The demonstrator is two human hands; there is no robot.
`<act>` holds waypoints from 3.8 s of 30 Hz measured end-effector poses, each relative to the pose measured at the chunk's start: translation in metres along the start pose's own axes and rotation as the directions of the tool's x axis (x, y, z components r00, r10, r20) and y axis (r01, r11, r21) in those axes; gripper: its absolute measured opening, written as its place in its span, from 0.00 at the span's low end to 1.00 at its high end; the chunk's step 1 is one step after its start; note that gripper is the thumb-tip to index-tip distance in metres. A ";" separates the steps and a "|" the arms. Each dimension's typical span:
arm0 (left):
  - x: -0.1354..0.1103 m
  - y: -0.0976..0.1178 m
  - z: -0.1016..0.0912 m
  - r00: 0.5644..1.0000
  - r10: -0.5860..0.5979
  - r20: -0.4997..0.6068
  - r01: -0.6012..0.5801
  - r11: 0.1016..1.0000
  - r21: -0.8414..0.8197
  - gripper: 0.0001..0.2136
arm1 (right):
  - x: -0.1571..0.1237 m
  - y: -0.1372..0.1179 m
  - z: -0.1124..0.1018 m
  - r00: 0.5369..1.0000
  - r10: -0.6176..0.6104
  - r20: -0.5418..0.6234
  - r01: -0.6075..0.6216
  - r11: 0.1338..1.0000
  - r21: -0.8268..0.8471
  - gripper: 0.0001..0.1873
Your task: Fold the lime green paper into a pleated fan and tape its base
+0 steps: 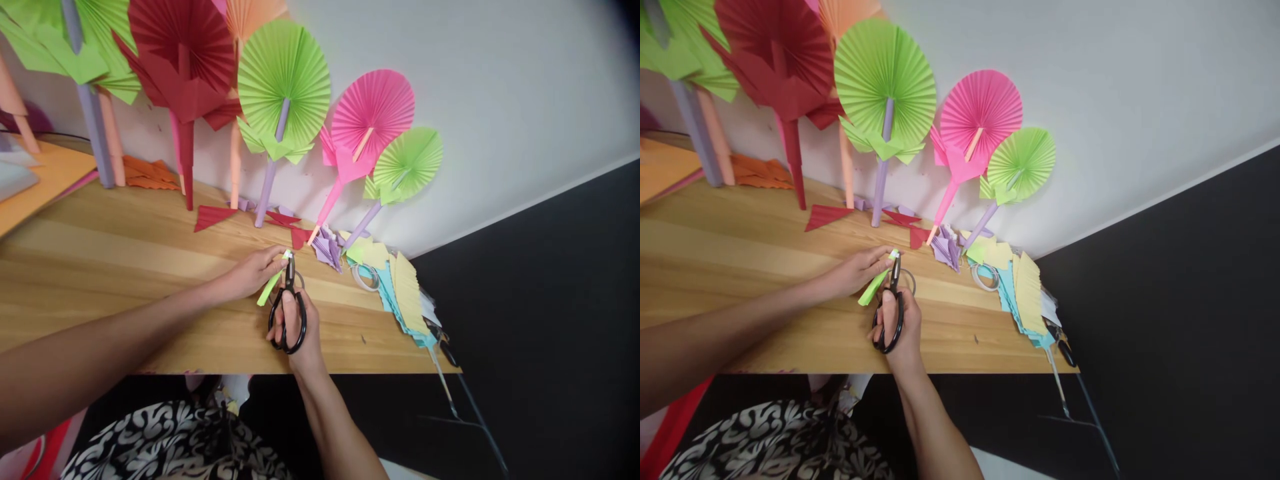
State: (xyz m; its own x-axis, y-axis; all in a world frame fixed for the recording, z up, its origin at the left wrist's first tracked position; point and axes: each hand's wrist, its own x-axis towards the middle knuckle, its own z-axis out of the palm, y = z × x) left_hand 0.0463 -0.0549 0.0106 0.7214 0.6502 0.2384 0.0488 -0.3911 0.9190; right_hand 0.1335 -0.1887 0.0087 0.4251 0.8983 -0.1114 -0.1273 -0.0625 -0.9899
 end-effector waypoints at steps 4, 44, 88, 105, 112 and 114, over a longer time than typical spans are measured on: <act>0.003 -0.001 -0.005 0.992 -0.124 0.026 0.127 0.962 -0.242 0.17 | 0.003 -0.007 -0.007 0.999 0.044 0.033 -0.047 0.994 0.103 0.31; 0.007 -0.011 -0.016 0.879 -0.462 0.118 0.410 0.605 -0.683 0.13 | 0.011 -0.016 -0.057 0.941 0.251 0.226 -0.293 0.939 0.179 0.27; 0.007 -0.010 -0.013 0.958 -0.281 -0.065 0.158 0.701 -0.695 0.13 | 0.103 -0.025 -0.049 0.815 -0.455 0.359 0.578 0.589 -0.565 0.09; 0.014 -0.005 -0.026 0.929 -0.301 -0.216 0.027 0.637 -0.770 0.15 | 0.106 -0.023 -0.054 0.643 -0.592 0.485 0.724 0.265 -0.637 0.09; 0.009 -0.016 -0.005 0.943 -0.309 -0.126 0.138 0.706 -0.695 0.16 | 0.103 -0.019 -0.048 0.703 -0.545 0.457 0.695 0.394 -0.601 0.08; 0.009 -0.018 -0.005 0.939 -0.317 -0.134 0.158 0.741 -0.652 0.15 | 0.102 -0.021 -0.047 0.768 -0.461 0.444 0.639 0.509 -0.577 0.09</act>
State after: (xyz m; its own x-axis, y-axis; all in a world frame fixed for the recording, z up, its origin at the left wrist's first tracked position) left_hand 0.0483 -0.0391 -0.0019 0.5692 0.8218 -0.0260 -0.3006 0.2374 0.9237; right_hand 0.2210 -0.1164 0.0137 -0.0122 0.9121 0.4097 0.7239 0.2907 -0.6256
